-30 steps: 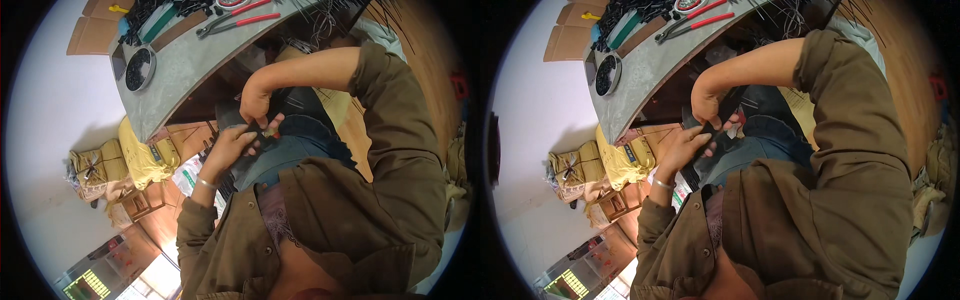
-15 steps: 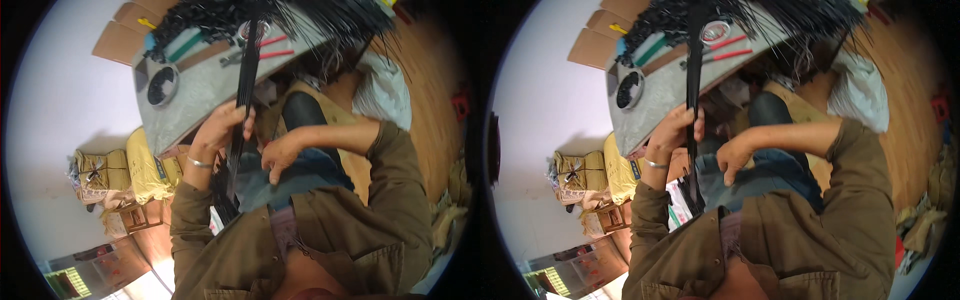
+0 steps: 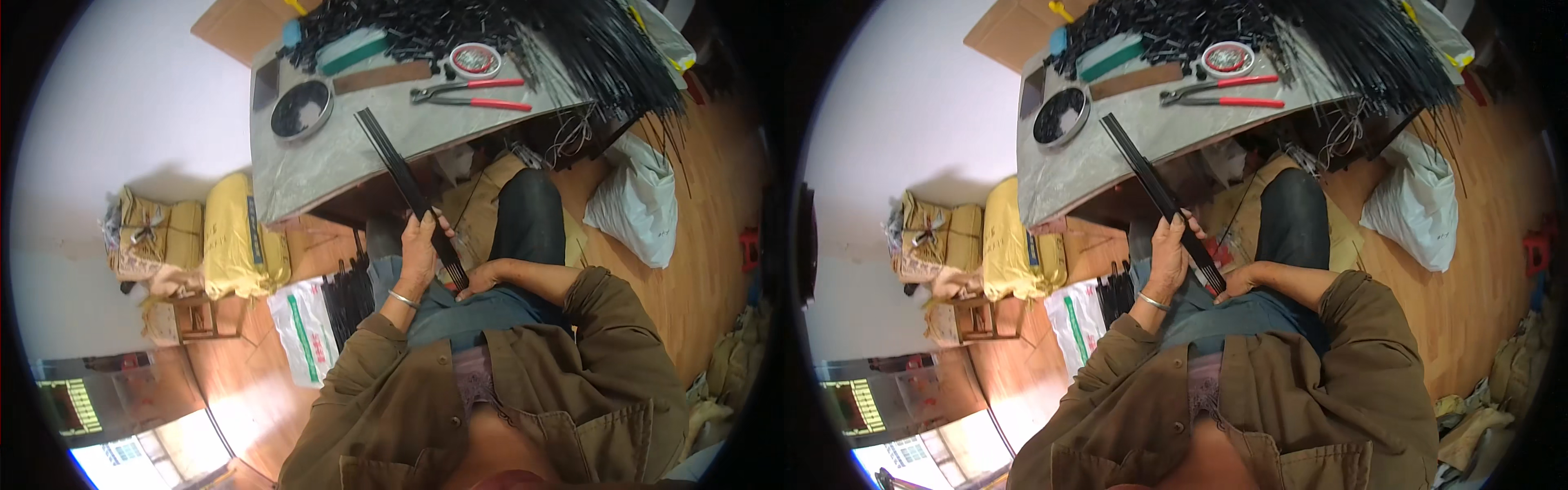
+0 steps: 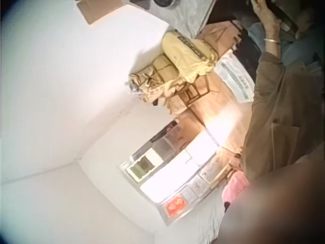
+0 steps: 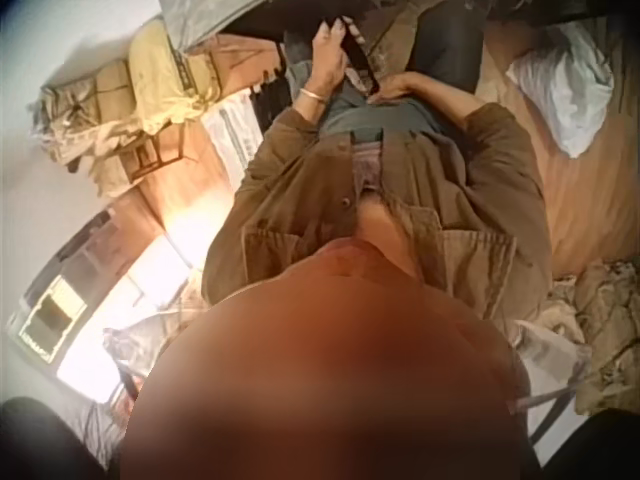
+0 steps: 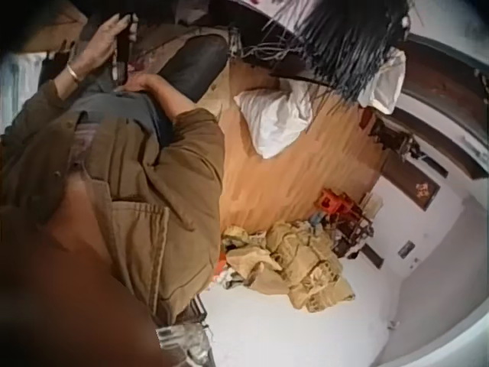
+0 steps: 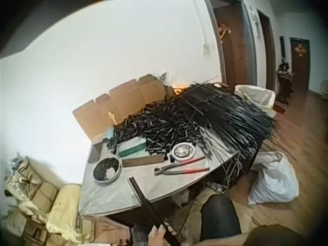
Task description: The recorder is assembling black rods into a bracket holder and using pliers to secure and trim them.
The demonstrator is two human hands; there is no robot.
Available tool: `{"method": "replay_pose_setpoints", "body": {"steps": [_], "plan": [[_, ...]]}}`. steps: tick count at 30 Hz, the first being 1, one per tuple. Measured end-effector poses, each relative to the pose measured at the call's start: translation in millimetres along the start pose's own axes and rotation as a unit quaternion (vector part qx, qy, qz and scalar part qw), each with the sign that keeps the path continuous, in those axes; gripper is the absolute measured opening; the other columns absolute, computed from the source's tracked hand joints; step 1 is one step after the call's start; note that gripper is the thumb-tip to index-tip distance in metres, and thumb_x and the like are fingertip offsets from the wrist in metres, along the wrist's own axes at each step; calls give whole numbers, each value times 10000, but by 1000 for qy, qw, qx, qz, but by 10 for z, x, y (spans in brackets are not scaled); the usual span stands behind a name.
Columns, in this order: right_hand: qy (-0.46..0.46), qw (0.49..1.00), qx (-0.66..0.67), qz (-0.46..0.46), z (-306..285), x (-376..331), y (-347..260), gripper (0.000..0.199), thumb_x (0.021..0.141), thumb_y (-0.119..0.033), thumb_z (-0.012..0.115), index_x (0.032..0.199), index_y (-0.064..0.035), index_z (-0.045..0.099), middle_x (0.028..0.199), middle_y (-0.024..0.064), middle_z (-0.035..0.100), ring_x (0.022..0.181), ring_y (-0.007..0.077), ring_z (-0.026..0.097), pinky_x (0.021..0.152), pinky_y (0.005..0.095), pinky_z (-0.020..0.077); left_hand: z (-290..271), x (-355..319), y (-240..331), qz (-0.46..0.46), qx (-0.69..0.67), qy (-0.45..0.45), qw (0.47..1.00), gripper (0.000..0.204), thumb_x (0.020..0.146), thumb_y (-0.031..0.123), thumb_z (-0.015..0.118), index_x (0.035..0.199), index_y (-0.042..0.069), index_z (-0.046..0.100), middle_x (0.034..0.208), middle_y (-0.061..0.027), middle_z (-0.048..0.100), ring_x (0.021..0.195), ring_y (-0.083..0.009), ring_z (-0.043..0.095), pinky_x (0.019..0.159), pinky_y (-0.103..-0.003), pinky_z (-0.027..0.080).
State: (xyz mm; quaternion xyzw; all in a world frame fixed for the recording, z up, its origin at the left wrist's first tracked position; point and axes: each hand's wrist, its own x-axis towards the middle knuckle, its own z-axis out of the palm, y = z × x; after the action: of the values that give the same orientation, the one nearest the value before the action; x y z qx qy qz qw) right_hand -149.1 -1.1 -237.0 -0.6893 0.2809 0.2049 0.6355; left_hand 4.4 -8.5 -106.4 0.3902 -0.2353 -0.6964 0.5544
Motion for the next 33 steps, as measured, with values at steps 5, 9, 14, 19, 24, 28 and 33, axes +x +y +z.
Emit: {"method": "replay_pose_setpoints", "body": {"steps": [5,9,14,19,24,28,33], "plan": [[-94,995,11,10,147,145,90,603,913,-454,583,1319,-15,507,1278,155,566,1144,275,524,948,369,423,155,-85,403,9,48,-26,998,281,993,239,484,1162,15,507,954,-86,619,830,-159,623,712,-297,525],[-116,991,-36,53,105,42,-164,601,896,-425,617,1317,-10,509,1286,161,562,1158,261,518,953,366,426,298,68,611,44,112,-48,992,241,983,212,499,1084,-4,540,859,-75,612,768,-146,616,676,-273,512],[-60,995,-1,-76,-1019,-901,-560,390,748,-110,723,1134,-101,669,1039,73,684,936,170,613,834,317,480,646,-40,445,28,107,-133,985,255,968,260,548,1022,11,545,774,-43,571,681,-127,585,634,-254,503],[259,855,236,-382,-1827,-2059,-1727,507,1019,-317,364,1336,72,433,1324,194,524,1194,304,544,1017,395,429,841,-75,289,15,119,-188,975,369,987,382,477,1026,20,537,802,-48,565,664,-139,570,638,-271,504],[66,803,110,-582,-1232,-2461,-2459,668,990,-482,331,1327,84,438,1280,239,546,1140,325,581,947,381,477,757,-19,335,-135,31,-96,986,340,973,369,482,1011,34,531,838,-75,562,687,-192,587,688,-339,532],[44,726,252,-638,-690,-2341,-2568,805,951,-622,274,1321,72,444,1192,224,596,1112,331,595,924,390,485,68,178,-129,-2,113,-112,987,254,952,241,523,1164,106,481,1027,-152,573,828,-303,653,720,-455,568],[475,856,-106,-176,-1202,-2254,-1773,321,856,-191,591,1097,16,635,944,138,672,865,205,636,771,334,495,849,-233,445,-57,59,-79,993,511,951,128,535,1399,161,293,1113,-101,542,823,-272,666,655,-341,562]]}}
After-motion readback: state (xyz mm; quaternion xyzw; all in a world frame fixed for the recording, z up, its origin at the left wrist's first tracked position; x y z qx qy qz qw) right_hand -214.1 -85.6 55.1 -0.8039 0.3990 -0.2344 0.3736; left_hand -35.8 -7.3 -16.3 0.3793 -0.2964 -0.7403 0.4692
